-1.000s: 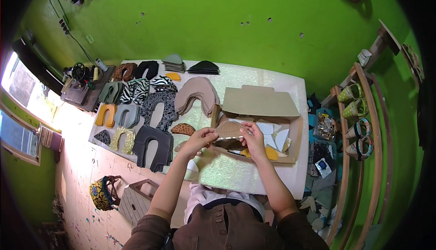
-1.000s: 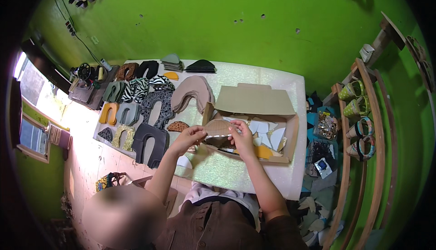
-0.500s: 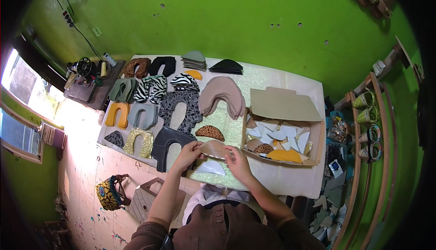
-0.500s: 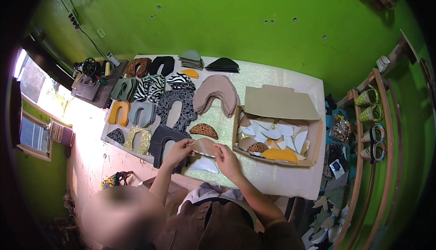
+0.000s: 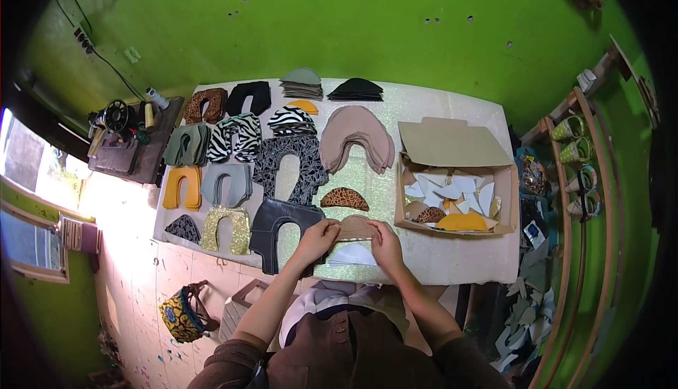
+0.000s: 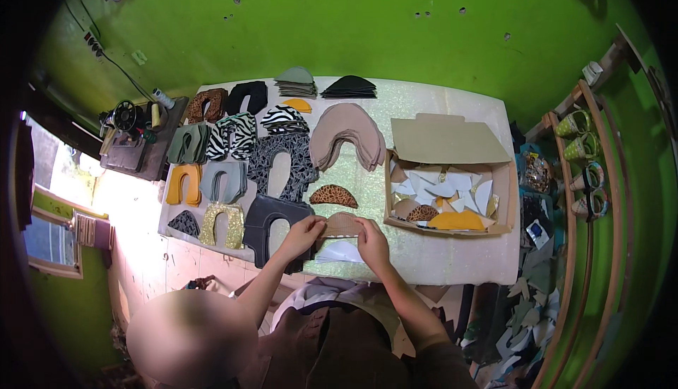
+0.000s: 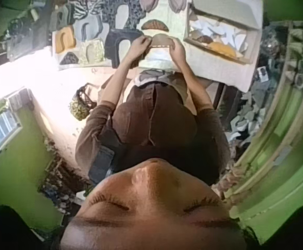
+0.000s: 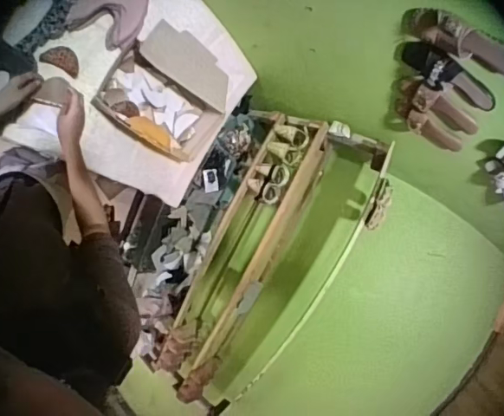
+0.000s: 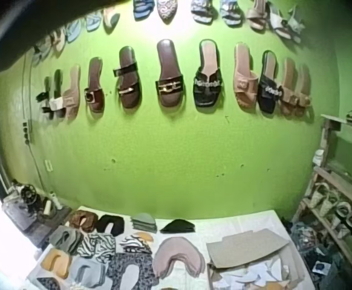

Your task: Organizing various shaped fabric or leather shoe components from a box onto a table workspace.

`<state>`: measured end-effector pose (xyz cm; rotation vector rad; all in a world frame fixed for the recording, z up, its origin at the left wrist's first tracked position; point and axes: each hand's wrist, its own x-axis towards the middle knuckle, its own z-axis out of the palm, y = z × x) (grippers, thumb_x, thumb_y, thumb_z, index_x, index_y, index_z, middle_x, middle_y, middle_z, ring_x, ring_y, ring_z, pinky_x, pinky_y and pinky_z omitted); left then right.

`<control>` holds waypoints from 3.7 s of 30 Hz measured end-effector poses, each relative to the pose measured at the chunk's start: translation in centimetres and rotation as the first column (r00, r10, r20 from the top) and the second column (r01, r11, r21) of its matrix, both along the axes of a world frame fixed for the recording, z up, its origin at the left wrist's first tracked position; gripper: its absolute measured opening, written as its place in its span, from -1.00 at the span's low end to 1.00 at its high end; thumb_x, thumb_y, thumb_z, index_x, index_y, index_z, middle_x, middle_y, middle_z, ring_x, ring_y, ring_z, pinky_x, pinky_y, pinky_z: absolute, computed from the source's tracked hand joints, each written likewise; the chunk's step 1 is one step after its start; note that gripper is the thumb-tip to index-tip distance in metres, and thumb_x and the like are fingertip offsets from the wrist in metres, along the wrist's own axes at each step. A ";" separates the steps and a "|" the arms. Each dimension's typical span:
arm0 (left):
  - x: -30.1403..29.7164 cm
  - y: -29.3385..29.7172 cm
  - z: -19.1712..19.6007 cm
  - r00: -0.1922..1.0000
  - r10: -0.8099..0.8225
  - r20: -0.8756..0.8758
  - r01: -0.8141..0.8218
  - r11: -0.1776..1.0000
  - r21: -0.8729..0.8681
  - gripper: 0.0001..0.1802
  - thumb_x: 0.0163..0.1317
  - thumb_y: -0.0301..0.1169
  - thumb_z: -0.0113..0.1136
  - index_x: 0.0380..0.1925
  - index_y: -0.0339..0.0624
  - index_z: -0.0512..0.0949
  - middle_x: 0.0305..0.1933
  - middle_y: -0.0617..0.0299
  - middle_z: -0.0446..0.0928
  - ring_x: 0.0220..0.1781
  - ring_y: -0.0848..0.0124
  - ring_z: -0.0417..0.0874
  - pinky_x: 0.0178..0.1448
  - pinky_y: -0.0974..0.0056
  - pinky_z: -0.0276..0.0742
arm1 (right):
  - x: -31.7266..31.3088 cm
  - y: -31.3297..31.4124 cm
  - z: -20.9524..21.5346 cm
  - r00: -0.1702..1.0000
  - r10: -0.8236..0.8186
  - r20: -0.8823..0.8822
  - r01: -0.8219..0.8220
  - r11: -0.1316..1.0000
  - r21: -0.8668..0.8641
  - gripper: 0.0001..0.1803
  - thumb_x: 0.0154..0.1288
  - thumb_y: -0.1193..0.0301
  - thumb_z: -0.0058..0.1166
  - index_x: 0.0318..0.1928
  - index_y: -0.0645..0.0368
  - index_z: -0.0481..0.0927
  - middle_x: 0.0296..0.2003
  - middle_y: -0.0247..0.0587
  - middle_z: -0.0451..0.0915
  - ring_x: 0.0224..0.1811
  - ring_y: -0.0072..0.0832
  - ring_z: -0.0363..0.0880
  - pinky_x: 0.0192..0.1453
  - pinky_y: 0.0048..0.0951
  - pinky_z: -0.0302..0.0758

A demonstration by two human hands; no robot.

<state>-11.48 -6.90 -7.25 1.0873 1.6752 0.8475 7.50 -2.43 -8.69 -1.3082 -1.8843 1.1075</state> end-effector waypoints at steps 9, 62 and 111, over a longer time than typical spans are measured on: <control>-0.8 1.1 1.5 0.964 -0.110 -0.241 0.114 0.994 0.003 -0.69 0.16 -0.29 0.00 -0.23 -0.29 0.52 -0.39 -0.02 0.56 -0.34 0.24 0.59 -0.19 0.29 0.45 | -0.5 -0.3 -0.3 0.976 -0.033 0.216 0.009 0.994 0.110 -0.67 0.12 0.51 -0.11 -0.05 0.07 0.44 -0.15 -0.15 0.41 -0.30 -0.13 0.51 -0.27 -0.22 0.46; 19.0 11.4 9.2 0.771 -0.174 -0.613 0.516 0.734 0.441 -0.77 0.07 -0.36 0.08 -0.28 -0.22 0.51 -0.34 0.07 0.51 -0.33 0.14 0.54 -0.24 0.17 0.44 | 16.9 14.5 7.1 0.743 0.122 0.659 -0.275 0.952 0.134 -0.56 0.10 0.20 0.06 -0.06 0.17 0.37 -0.21 -0.02 0.47 -0.18 -0.14 0.49 -0.16 -0.21 0.47; 18.9 15.4 2.9 0.920 0.105 0.378 -0.124 0.992 0.025 -0.76 0.21 -0.53 -0.04 -0.11 -0.27 0.46 -0.26 0.23 0.47 -0.32 0.55 0.49 -0.26 0.51 0.50 | 22.2 20.6 6.7 0.706 0.091 0.702 -0.171 0.984 0.044 -0.73 0.09 0.29 0.06 -0.22 0.16 0.52 -0.31 -0.03 0.58 -0.24 -0.14 0.56 -0.18 -0.20 0.47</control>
